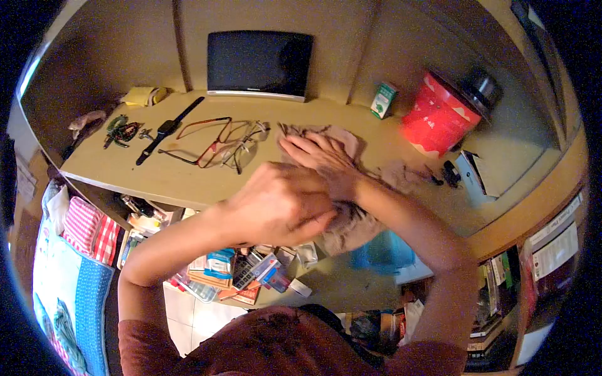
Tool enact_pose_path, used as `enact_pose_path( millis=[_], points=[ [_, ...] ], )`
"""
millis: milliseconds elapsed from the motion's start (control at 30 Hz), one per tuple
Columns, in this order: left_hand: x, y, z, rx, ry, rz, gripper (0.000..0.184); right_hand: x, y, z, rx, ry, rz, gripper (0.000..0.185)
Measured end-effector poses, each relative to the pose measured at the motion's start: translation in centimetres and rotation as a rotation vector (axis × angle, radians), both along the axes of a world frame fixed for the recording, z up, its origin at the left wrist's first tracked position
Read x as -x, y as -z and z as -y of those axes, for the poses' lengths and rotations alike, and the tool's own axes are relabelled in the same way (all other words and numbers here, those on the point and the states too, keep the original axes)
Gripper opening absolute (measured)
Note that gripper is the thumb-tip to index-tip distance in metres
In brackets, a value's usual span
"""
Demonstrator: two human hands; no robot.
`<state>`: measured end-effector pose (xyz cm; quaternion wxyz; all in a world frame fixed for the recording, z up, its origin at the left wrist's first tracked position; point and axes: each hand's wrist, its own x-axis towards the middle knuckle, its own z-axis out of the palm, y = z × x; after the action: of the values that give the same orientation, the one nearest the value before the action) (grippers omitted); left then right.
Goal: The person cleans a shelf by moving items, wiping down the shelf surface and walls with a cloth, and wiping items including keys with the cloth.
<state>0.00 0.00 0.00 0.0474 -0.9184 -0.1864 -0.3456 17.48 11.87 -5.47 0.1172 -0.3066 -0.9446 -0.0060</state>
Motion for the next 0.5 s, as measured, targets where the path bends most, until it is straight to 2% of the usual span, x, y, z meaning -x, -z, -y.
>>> enact_pose_path(
  millis=[67, 100, 133, 200, 233, 267, 367, 400, 467, 500],
  points=[
    [1.8, -0.2, -0.5, 0.033, -0.115, 0.035, 0.014, -1.5, -0.3, 0.3, -0.114, -0.195, -0.053, 0.059],
    [2.3, -0.1, -0.1, 0.039, -0.132, 0.111, 0.014, -2.9, -3.0, 1.2, -0.086, -0.128, 0.058, 0.056],
    [3.9, -0.6, -0.1, 0.090, -0.187, 0.132, 0.014, -3.1, -3.5, 1.6, -0.060, -0.054, 0.060, 0.052],
    [6.8, -1.6, -1.1, 0.138, -0.295, 0.154, 0.015, -5.8, -0.3, -3.1, -0.179, 0.107, 0.054, 0.051],
    [8.3, -1.8, -1.8, 0.134, -0.397, 0.141, 0.015, -5.8, -0.4, -3.1, -0.179, 0.096, 0.044, 0.051],
    [9.5, -2.0, -2.9, 0.253, -0.475, 0.208, 0.016, -6.2, -0.7, -3.3, -0.122, 0.163, 0.034, 0.051],
    [15.8, -2.0, -9.6, 0.220, -0.622, 0.331, 0.020, -5.8, -1.1, -2.8, -0.025, 0.249, -0.001, 0.052],
    [18.4, -1.1, -13.2, 0.292, -0.598, 0.461, 0.021, -6.0, -0.9, -3.0, -0.050, 0.243, 0.003, 0.052],
    [20.8, -2.3, -14.9, 0.785, -0.591, 0.698, 0.036, -6.1, -0.8, -3.1, -0.075, 0.243, 0.004, 0.051],
    [22.1, -2.4, -16.2, 0.883, -0.583, 0.758, 0.046, -6.1, -1.0, -3.0, -0.056, 0.242, -0.012, 0.051]
  ],
)
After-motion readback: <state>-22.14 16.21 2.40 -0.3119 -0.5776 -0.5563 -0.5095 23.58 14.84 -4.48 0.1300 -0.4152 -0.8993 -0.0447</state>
